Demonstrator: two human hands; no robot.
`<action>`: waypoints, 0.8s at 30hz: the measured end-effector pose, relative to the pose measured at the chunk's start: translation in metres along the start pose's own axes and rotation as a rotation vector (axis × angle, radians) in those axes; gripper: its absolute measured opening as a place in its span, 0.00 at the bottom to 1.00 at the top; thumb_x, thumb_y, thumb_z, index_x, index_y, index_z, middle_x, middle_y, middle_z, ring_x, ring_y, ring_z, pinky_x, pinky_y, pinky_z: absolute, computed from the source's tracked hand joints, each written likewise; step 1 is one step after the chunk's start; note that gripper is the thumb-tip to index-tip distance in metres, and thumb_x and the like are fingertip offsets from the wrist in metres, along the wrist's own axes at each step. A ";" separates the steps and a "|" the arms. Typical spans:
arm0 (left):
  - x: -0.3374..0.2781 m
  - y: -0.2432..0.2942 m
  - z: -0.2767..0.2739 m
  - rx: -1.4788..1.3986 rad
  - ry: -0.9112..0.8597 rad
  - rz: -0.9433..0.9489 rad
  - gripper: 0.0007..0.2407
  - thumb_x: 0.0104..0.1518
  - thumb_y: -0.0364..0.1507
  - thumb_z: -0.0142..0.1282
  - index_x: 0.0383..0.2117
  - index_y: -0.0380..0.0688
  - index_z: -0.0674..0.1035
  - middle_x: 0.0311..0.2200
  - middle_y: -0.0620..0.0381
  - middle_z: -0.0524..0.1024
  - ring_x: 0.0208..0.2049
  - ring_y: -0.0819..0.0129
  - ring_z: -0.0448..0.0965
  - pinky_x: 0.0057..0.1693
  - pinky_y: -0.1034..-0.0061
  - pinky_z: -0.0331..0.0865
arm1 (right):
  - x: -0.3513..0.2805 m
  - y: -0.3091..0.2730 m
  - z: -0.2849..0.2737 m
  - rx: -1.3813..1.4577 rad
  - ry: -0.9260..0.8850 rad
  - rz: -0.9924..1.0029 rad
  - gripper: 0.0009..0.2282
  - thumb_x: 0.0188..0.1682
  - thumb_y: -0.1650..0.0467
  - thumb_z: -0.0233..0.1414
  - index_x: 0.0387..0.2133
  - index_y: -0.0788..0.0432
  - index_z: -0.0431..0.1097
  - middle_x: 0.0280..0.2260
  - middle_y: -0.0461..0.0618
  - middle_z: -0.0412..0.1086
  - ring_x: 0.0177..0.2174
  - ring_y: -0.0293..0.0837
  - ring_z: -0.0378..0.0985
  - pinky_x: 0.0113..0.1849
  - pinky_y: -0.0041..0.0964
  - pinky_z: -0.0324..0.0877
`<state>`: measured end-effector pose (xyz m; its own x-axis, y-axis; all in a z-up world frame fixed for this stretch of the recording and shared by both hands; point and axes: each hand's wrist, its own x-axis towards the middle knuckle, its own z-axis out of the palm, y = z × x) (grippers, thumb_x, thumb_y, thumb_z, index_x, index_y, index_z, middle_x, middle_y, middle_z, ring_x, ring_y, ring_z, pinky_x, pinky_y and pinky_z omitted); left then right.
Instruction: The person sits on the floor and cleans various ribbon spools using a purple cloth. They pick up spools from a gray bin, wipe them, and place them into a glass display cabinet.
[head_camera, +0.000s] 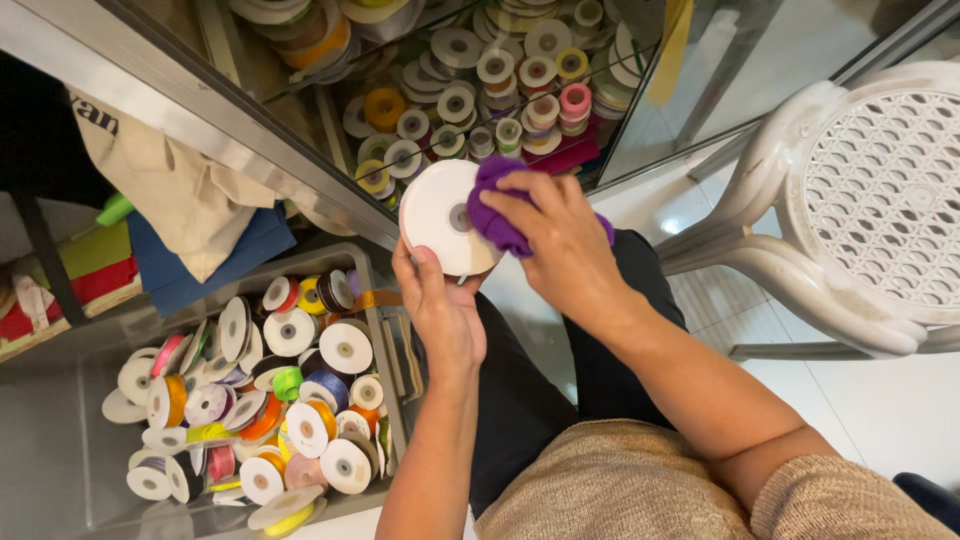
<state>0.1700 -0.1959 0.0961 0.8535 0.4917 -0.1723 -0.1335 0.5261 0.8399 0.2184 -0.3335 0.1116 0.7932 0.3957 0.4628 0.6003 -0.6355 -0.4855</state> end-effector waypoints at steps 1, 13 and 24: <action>0.001 -0.004 0.001 0.000 -0.004 0.000 0.19 0.66 0.40 0.41 0.61 0.49 0.63 0.49 0.41 0.72 0.49 0.48 0.78 0.51 0.50 0.79 | 0.004 0.003 0.000 -0.002 0.003 0.001 0.28 0.33 0.82 0.58 0.51 0.53 0.72 0.50 0.46 0.65 0.44 0.57 0.66 0.45 0.46 0.67; 0.023 -0.030 0.021 0.057 -0.064 -0.071 0.20 0.66 0.41 0.41 0.63 0.51 0.61 0.52 0.43 0.71 0.47 0.49 0.79 0.49 0.51 0.79 | 0.021 -0.002 0.005 -0.089 0.033 -0.007 0.30 0.30 0.81 0.58 0.52 0.54 0.70 0.52 0.46 0.64 0.46 0.56 0.65 0.42 0.47 0.67; 0.056 -0.049 0.064 -0.036 -0.086 -0.154 0.27 0.60 0.27 0.54 0.66 0.47 0.58 0.53 0.36 0.67 0.48 0.42 0.77 0.47 0.48 0.81 | 0.020 0.074 0.000 0.092 0.034 0.060 0.28 0.34 0.82 0.59 0.52 0.54 0.71 0.51 0.50 0.66 0.44 0.60 0.67 0.46 0.50 0.66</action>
<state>0.2560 -0.2384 0.0781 0.9050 0.3429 -0.2517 -0.0145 0.6161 0.7875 0.2783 -0.3726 0.0848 0.8249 0.3351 0.4553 0.5602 -0.5928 -0.5786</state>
